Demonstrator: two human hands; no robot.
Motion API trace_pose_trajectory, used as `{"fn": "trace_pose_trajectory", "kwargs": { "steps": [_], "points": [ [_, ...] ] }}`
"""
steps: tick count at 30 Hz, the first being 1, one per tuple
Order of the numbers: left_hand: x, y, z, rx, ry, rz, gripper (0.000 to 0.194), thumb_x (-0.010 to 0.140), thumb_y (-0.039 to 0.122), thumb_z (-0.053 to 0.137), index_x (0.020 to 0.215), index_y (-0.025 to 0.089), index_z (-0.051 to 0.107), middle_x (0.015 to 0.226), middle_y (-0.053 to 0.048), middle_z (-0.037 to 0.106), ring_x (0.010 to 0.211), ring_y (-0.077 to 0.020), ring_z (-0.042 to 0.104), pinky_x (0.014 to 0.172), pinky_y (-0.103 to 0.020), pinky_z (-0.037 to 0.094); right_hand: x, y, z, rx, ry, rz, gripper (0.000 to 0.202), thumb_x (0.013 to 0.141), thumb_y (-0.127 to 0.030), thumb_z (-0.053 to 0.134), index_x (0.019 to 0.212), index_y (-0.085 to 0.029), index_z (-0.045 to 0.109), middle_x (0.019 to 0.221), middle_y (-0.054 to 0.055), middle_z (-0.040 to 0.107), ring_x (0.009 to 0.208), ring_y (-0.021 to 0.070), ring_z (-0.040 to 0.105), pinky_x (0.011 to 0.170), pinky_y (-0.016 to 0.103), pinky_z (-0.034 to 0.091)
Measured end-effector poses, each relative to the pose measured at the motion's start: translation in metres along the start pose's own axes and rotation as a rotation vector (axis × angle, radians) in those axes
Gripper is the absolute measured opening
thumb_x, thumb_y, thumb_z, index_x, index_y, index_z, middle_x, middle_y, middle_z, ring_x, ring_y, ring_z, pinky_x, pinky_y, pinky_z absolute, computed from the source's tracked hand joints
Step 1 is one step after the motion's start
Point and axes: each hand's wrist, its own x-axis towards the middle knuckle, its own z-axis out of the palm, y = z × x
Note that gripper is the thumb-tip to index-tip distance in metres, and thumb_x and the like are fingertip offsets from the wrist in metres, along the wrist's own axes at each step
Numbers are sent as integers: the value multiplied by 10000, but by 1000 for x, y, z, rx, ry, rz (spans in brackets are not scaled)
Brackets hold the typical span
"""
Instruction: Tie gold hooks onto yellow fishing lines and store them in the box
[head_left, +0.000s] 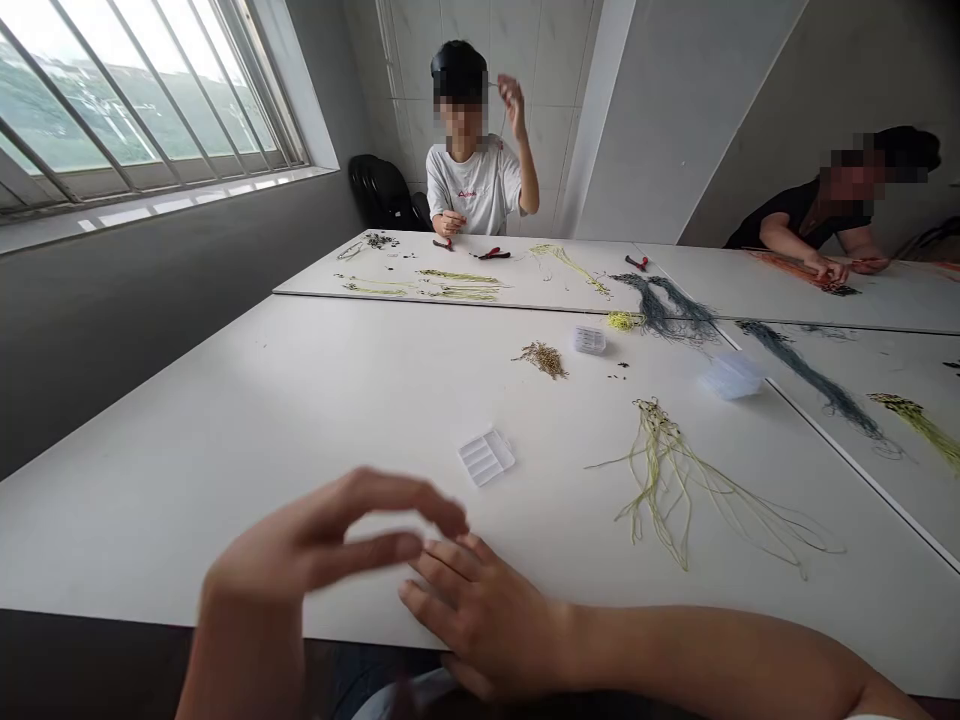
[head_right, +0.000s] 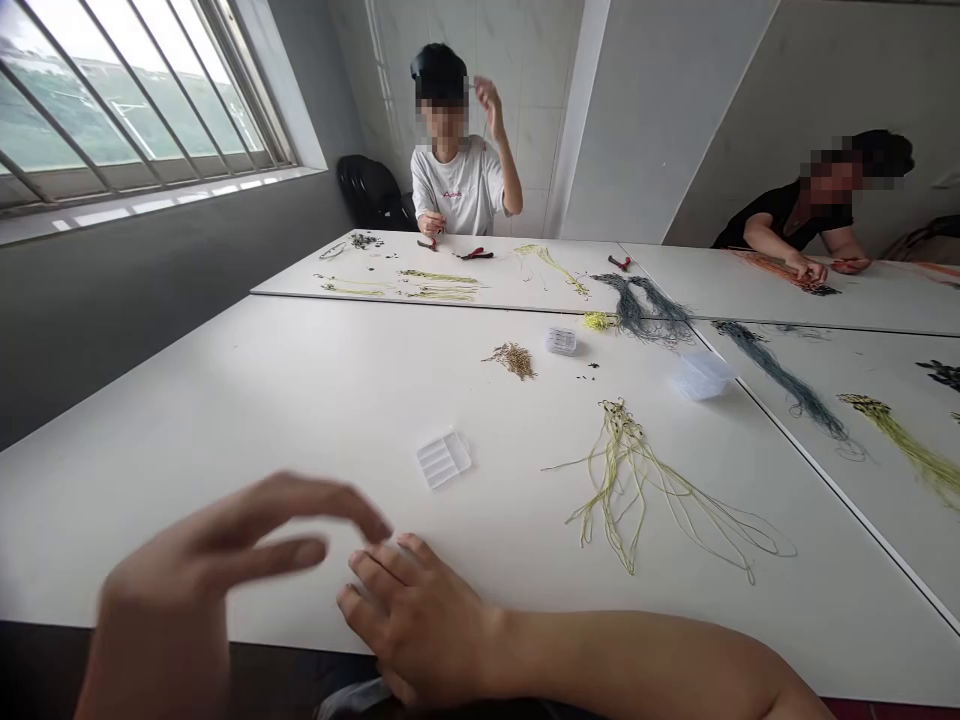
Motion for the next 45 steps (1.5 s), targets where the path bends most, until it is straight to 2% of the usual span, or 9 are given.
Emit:
{"fn": "trace_pose_trajectory", "kwargs": {
  "steps": [2, 6, 10, 16, 21, 24, 34, 39, 45],
  "points": [
    [50, -15, -18, -210, -147, -18, 319, 940, 394, 464, 1141, 260, 673, 1131, -40, 690, 1022, -214, 647, 876, -323, 529, -1, 0, -1, -15, -6, -6, 612, 895, -297, 469, 1432, -64, 291, 1520, 213, 288, 1392, 316, 258, 1124, 504, 239],
    [137, -53, -34, -207, -108, -115, 401, 898, 432, 499, 1179, 183, 640, 1135, -90, 685, 1035, -230, 642, 861, -324, 532, -4, 1, -1, -34, -2, -12, 604, 901, -304, 488, 1426, -63, 311, 1516, 219, 295, 1387, 310, 276, 1110, 493, 253],
    [175, -75, -19, -33, -110, -108, 363, 879, 437, 513, 1114, 208, 670, 1124, -60, 692, 1001, -220, 653, 829, -296, 532, -4, 0, -4, -3, 33, -16, 582, 900, -382, 514, 1389, -95, 385, 1476, 207, 366, 1339, 284, 358, 1082, 440, 298],
    [133, -68, 41, 148, 155, 140, 315, 963, 332, 406, 1157, 216, 626, 1257, -73, 598, 1052, -205, 620, 903, -321, 508, -23, 46, -46, 87, 295, 171, 360, 940, -376, 464, 1195, -151, 582, 1296, 96, 573, 1187, 161, 521, 1042, 325, 337],
    [89, -62, 82, 305, 108, 232, 346, 962, 272, 423, 1287, 260, 539, 1395, -86, 485, 1265, -271, 474, 1046, -452, 419, -95, 141, -91, -134, 474, 1106, 388, 861, -435, 564, 1138, -170, 623, 1150, 118, 634, 1083, 217, 579, 949, 336, 399],
    [91, -67, 88, 312, 72, 264, 349, 967, 215, 385, 1281, 249, 536, 1401, -89, 484, 1270, -260, 469, 1052, -451, 415, -139, 188, -99, -160, 482, 1309, 480, 794, -478, 617, 1084, -96, 641, 1079, 211, 638, 1022, 309, 594, 845, 396, 436],
    [172, -102, 83, 286, 110, 339, 401, 957, 110, 281, 1175, 179, 610, 1367, -113, 521, 1228, -260, 508, 995, -450, 456, -181, 242, -83, -37, 668, 1388, 138, 739, -245, 606, 786, -176, 715, 835, 71, 742, 798, 198, 670, 754, 273, 472],
    [161, -88, 92, 205, 195, 372, 342, 949, 118, 354, 1200, 185, 577, 1394, -134, 460, 1226, -256, 484, 957, -423, 479, -208, 239, -85, 1, 727, 1386, 163, 711, -273, 621, 757, -159, 728, 815, 75, 745, 781, 205, 671, 716, 270, 480],
    [137, -51, 109, 185, 1, 532, 345, 924, 101, 397, 1231, 166, 541, 1410, -157, 439, 1305, -289, 413, 1018, -461, 443, -221, 228, -86, 78, 658, 1355, 222, 667, -369, 674, 657, -153, 725, 618, 56, 693, 594, 188, 620, 569, 274, 442]
  ]
}}
